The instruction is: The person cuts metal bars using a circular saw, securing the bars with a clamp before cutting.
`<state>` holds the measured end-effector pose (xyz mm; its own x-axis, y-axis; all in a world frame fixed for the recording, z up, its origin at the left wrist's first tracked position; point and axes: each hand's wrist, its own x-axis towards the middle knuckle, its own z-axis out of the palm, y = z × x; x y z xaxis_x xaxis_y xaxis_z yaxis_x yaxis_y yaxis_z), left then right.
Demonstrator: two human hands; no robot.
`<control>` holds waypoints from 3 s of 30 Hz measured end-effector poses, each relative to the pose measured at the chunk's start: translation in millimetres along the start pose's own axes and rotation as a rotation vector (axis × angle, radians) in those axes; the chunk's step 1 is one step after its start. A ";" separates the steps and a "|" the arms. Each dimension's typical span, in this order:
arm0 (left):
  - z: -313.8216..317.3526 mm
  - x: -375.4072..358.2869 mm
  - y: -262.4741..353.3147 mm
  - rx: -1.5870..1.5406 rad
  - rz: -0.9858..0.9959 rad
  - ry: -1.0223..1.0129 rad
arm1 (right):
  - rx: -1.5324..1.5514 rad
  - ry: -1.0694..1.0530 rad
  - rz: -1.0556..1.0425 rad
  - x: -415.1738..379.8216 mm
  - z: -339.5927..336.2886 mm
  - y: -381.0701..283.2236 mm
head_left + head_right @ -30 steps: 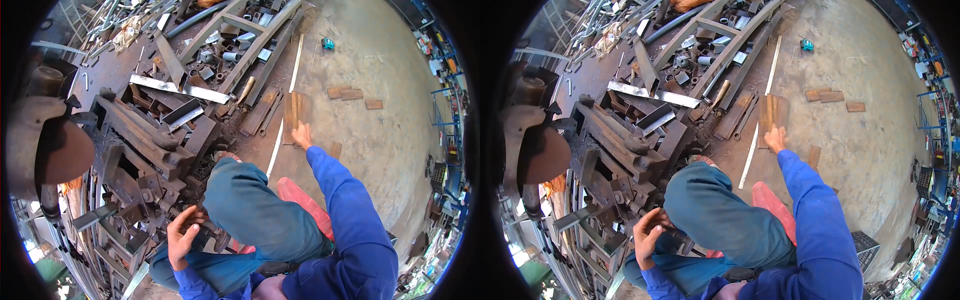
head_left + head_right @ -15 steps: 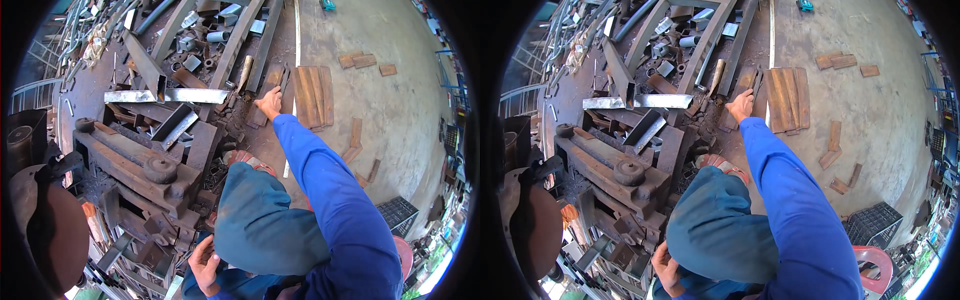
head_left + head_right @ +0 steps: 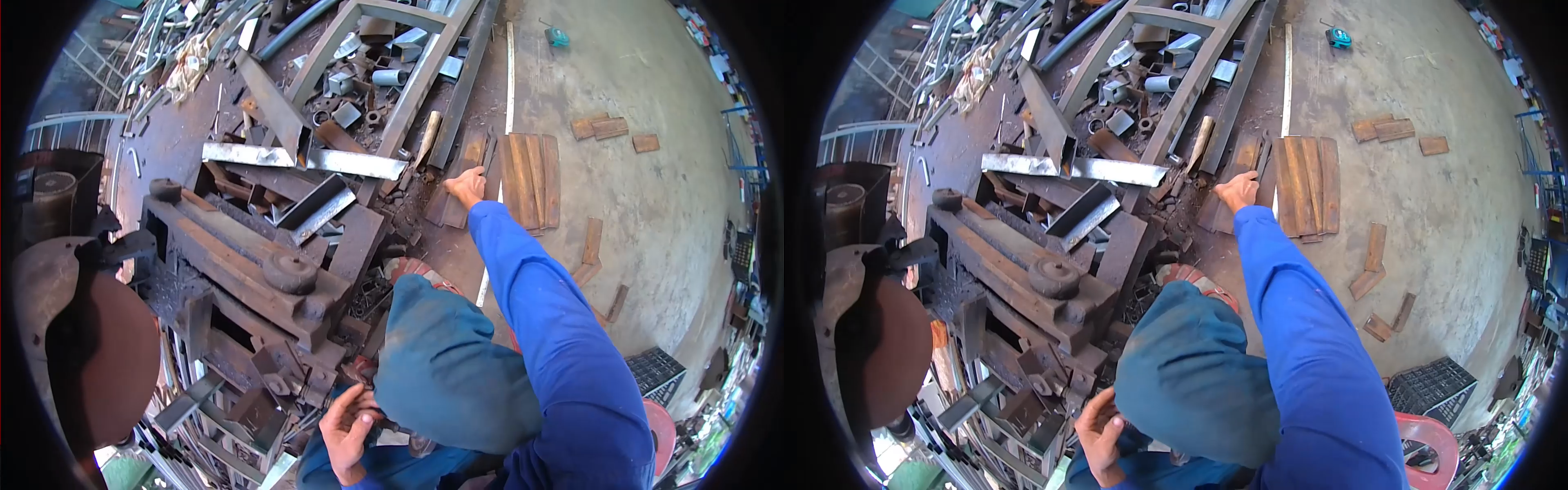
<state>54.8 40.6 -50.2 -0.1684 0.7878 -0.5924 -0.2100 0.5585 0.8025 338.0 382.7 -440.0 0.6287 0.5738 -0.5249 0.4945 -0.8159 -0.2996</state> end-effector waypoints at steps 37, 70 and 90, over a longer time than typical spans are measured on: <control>-25.4 -110.1 1.7 -0.881 0.527 -0.189 | 0.642 -1.768 -0.682 -593.6 -219.1 -74.0; -21.6 -54.3 43.2 -0.520 0.332 0.169 | 0.669 -1.494 -0.421 -517.5 -156.2 -105.8; -27.1 -77.2 34.2 -0.622 0.608 0.206 | 0.657 -1.962 -0.364 -552.4 -166.5 -120.3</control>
<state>34.4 -8.1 21.1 -0.5779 0.8063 -0.1260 -0.5026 -0.2300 0.8334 31.1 175.7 18.6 -0.9512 0.2236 -0.2126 -0.0912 -0.8621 -0.4985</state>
